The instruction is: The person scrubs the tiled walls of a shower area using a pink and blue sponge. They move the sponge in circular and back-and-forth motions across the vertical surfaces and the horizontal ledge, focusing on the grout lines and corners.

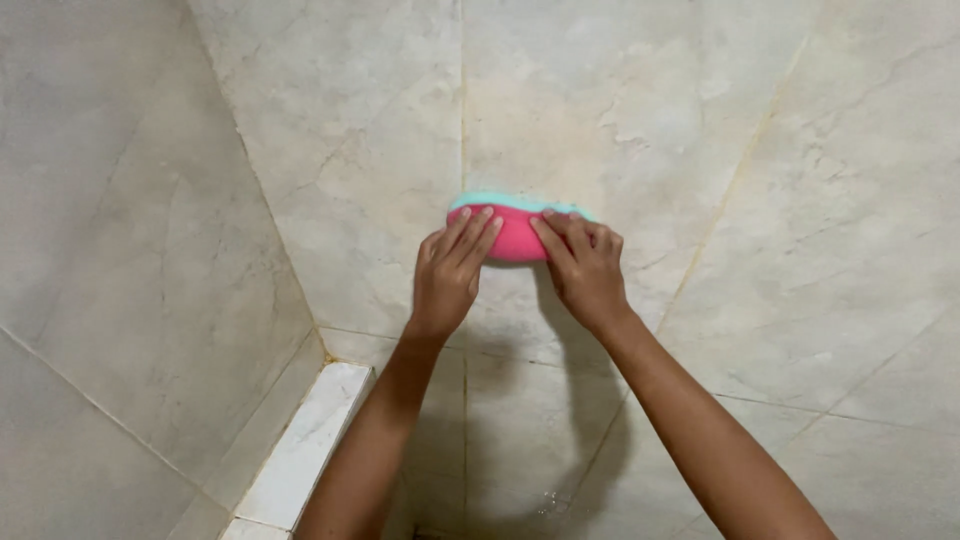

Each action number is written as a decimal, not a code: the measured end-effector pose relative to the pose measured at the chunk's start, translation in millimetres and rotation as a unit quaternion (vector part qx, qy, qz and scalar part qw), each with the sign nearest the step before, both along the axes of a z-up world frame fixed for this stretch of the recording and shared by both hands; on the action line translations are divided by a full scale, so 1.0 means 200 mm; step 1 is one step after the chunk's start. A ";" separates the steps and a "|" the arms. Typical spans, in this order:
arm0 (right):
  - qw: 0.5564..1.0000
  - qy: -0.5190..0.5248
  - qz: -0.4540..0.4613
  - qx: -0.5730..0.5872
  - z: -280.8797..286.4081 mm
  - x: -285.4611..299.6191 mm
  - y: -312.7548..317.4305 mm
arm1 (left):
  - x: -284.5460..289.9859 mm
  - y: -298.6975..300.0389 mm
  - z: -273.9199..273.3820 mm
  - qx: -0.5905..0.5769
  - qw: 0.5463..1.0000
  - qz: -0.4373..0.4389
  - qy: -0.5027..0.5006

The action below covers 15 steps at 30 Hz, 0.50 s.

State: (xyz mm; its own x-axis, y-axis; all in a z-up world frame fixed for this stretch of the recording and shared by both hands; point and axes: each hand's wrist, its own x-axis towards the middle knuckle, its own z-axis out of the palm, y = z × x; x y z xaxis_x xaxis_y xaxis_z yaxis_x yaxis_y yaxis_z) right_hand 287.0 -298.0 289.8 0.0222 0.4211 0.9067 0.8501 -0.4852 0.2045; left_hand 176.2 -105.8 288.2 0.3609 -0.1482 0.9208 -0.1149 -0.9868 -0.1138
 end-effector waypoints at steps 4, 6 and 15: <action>0.999 0.004 -0.006 -0.032 -0.29 -0.01 0.08 | -0.03 0.06 -0.30 -0.023 0.999 0.020 0.011; 0.997 0.027 -0.009 -0.074 -0.46 -0.01 0.11 | -0.02 0.08 -0.51 -0.041 0.997 0.059 0.012; 0.989 0.076 0.020 -0.128 -0.69 -0.16 0.06 | -0.15 0.15 -0.79 0.023 0.998 0.051 0.027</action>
